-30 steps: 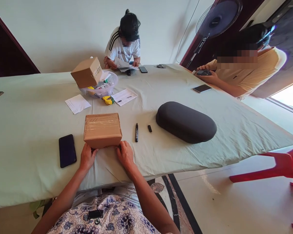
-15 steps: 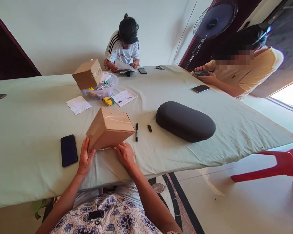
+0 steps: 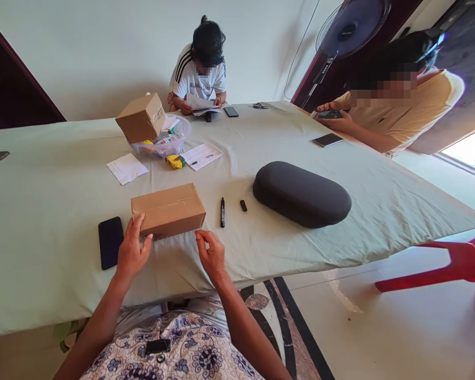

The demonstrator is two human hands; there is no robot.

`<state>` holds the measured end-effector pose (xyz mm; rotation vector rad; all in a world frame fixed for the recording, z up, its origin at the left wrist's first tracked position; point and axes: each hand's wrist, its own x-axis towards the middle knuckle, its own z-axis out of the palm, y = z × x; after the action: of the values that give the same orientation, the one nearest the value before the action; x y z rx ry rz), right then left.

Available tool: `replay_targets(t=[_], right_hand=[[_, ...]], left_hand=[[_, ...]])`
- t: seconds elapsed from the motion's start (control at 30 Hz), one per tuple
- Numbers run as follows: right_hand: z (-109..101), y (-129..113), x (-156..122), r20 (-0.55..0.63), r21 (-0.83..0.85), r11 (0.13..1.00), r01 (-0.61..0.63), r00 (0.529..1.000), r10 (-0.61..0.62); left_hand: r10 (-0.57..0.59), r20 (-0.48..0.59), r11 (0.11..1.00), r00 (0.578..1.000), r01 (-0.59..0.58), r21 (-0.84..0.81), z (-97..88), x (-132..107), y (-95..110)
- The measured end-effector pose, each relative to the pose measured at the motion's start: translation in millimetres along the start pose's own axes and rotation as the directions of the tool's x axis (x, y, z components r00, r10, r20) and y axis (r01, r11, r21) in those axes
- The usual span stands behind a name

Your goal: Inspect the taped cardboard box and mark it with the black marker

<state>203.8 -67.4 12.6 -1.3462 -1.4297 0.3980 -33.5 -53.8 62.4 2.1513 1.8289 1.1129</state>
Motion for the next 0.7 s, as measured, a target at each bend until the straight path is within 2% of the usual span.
replay_targets(t=[0.1, 0.2, 0.37, 0.43, 0.53, 0.7], right_hand=[[-7.1, -8.1, 13.5, -0.156, -0.040, 0.999, -0.009, 0.988, 0.002], [-5.7, -14.2, 28.4, -0.220, -0.101, 0.995, -0.001, 0.975, -0.022], [20.3, -31.1, 42.3, -0.138, -0.209, 0.974, 0.091, 0.983, -0.121], [33.1, -39.1, 43.7, -0.102, -0.238, 0.968, 0.086, 0.988, -0.113], [46.0, -46.8, 43.9, -0.113, -0.280, 0.958, 0.053, 0.990, -0.088], [50.3, -46.8, 44.7, -0.113, -0.263, 0.965, 0.020, 0.992, -0.052]], left_hand=[[-0.026, -0.018, 1.000, 1.000, 0.026, -0.001, 5.5, 2.4, 6.0], [-0.029, -0.054, 0.999, 0.998, 0.027, -0.031, 10.1, 8.9, 9.8], [-0.030, -0.108, 0.999, 0.994, 0.033, 0.021, 14.8, 18.6, 11.5], [-0.036, -0.114, 0.997, 0.993, 0.043, 0.056, 15.6, 18.9, 11.3], [-0.038, -0.105, 0.994, 0.994, 0.048, 0.095, 15.8, 17.3, 11.3], [-0.044, -0.094, 0.992, 0.995, 0.054, 0.116, 14.9, 17.8, 13.3]])
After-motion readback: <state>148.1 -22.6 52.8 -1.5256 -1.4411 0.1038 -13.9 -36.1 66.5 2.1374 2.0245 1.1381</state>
